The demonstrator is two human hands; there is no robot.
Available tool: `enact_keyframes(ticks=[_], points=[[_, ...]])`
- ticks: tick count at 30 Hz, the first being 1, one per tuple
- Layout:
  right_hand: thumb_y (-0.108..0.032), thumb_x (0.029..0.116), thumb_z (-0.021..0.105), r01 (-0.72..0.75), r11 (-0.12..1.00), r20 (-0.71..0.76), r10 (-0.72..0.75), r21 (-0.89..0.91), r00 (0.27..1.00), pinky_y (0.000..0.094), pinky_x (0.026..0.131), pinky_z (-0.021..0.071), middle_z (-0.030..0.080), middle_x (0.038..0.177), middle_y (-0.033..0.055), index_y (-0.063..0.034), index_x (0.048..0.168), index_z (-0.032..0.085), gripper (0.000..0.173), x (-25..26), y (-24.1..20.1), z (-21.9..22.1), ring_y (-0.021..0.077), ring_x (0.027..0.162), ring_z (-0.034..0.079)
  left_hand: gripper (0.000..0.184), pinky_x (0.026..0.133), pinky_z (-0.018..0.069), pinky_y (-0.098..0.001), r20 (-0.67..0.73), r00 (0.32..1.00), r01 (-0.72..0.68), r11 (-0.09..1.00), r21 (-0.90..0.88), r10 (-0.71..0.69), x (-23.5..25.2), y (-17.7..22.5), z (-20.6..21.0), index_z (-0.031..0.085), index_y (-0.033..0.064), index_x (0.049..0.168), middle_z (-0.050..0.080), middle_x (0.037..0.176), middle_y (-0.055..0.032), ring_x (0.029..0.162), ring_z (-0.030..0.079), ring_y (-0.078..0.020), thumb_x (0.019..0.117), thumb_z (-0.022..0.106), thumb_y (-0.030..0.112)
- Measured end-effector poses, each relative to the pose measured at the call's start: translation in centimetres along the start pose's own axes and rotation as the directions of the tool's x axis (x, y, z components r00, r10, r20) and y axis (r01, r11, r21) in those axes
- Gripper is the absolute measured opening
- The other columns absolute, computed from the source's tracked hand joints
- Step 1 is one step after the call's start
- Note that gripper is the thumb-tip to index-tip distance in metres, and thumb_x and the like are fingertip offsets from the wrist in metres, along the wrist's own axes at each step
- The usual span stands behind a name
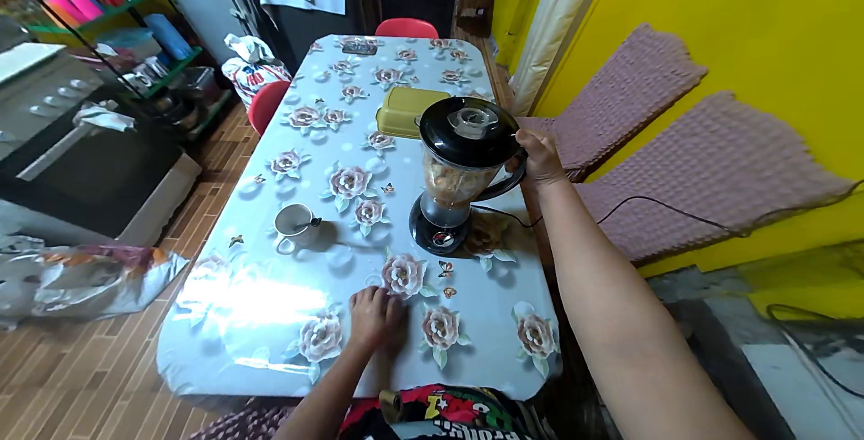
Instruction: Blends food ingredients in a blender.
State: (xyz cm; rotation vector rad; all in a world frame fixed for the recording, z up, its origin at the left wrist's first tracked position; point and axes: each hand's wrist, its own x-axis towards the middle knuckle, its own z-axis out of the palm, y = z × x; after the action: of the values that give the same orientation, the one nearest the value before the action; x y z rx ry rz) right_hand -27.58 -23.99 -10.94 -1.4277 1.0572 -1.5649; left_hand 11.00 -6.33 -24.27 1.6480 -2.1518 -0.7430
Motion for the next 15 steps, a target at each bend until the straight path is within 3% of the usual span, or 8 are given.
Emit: enact_keyframes(ticks=[1, 3, 6, 9, 11, 13, 15], points=[[-0.047, 0.0986, 0.059, -0.013, 1.000, -0.003, 0.013, 0.015, 1.000, 0.0249, 0.046, 0.0468, 0.055, 0.062, -0.0067, -0.0184, 0.088, 0.066, 0.031, -0.1, 0.0, 0.1, 0.0056, 0.047, 0.050, 0.039, 0.110, 0.0385, -0.0616, 0.065, 0.998, 0.008, 1.000, 0.000, -0.008, 1.6, 1.9, -0.7, 0.067, -0.0074, 0.124, 0.066, 0.124, -0.0291, 0.122, 0.060, -0.0462, 0.1042, 0.053, 0.023], [-0.046, 0.1001, 0.058, -0.021, 0.999, 0.003, 0.021, 0.031, 1.000, 0.0251, 0.046, 0.0463, 0.055, 0.064, -0.0066, -0.0186, 0.092, 0.066, 0.030, 0.0, 0.3, -0.1, 0.0058, 0.048, 0.049, 0.042, 0.117, 0.0365, -0.0550, 0.267, 0.963, 0.021, 0.999, 0.050, -0.033, 5.1, 6.0, -2.2, 0.062, -0.0055, 0.132, 0.065, 0.130, -0.0258, 0.129, 0.059, -0.0402, 0.1081, 0.048, 0.026], [-0.043, 0.1023, 0.055, -0.002, 1.000, 0.018, 0.002, 0.028, 1.000, 0.0257, 0.046, 0.0461, 0.056, 0.066, -0.0048, -0.0167, 0.098, 0.067, 0.029, 0.2, 0.9, -0.7, 0.0068, 0.049, 0.050, 0.048, 0.110, 0.0415, -0.0579, 0.418, 0.908, -0.052, 0.977, 0.205, -0.040, 9.3, 10.2, -2.3, 0.061, -0.0047, 0.131, 0.063, 0.133, -0.0254, 0.129, 0.058, -0.0404, 0.1100, 0.042, 0.035], [-0.041, 0.1034, 0.054, 0.038, 0.999, 0.033, -0.039, 0.015, 0.999, 0.0276, 0.046, 0.0482, 0.058, 0.067, -0.0026, -0.0144, 0.095, 0.067, 0.031, 0.7, 1.8, -1.6, 0.0088, 0.050, 0.052, 0.048, 0.104, 0.0438, -0.0609, 0.483, 0.876, -0.162, 0.932, 0.325, -0.016, 11.3, 12.8, -1.7, 0.059, -0.0065, 0.132, 0.062, 0.133, -0.0276, 0.126, 0.059, -0.0435, 0.1105, 0.039, 0.031], [-0.042, 0.1029, 0.054, 0.029, 1.000, 0.029, -0.030, 0.008, 0.999, 0.0274, 0.046, 0.0478, 0.057, 0.066, -0.0027, -0.0150, 0.095, 0.067, 0.031, 0.7, 1.9, -1.7, 0.0087, 0.049, 0.052, 0.039, 0.101, 0.0454, -0.0615, 0.509, 0.860, -0.224, 0.900, 0.375, 0.002, 11.7, 13.8, -1.6, 0.056, -0.0074, 0.135, 0.061, 0.135, -0.0277, 0.124, 0.059, -0.0448, 0.1082, 0.040, 0.016], [-0.044, 0.1019, 0.055, 0.001, 1.000, 0.023, -0.001, -0.005, 1.000, 0.0270, 0.046, 0.0478, 0.057, 0.067, -0.0030, -0.0161, 0.096, 0.067, 0.030, 0.5, 1.6, -1.5, 0.0083, 0.050, 0.052, 0.035, 0.100, 0.0465, -0.0611, 0.515, 0.857, -0.237, 0.886, 0.398, -0.002, 11.8, 14.1, -1.3, 0.056, -0.0080, 0.134, 0.060, 0.135, -0.0273, 0.123, 0.060, -0.0446, 0.1056, 0.042, 0.008], [-0.044, 0.1019, 0.056, 0.000, 1.000, 0.033, 0.000, 0.003, 0.999, 0.0269, 0.045, 0.0464, 0.057, 0.067, -0.0027, -0.0157, 0.096, 0.067, 0.031, 0.5, 1.6, -1.6, 0.0084, 0.049, 0.051, 0.034, 0.098, 0.0481, -0.0607, 0.495, 0.869, -0.236, 0.884, 0.402, 0.007, 11.9, 13.8, -0.9, 0.057, -0.0075, 0.132, 0.061, 0.134, -0.0267, 0.122, 0.061, -0.0439, 0.1058, 0.041, 0.008]])
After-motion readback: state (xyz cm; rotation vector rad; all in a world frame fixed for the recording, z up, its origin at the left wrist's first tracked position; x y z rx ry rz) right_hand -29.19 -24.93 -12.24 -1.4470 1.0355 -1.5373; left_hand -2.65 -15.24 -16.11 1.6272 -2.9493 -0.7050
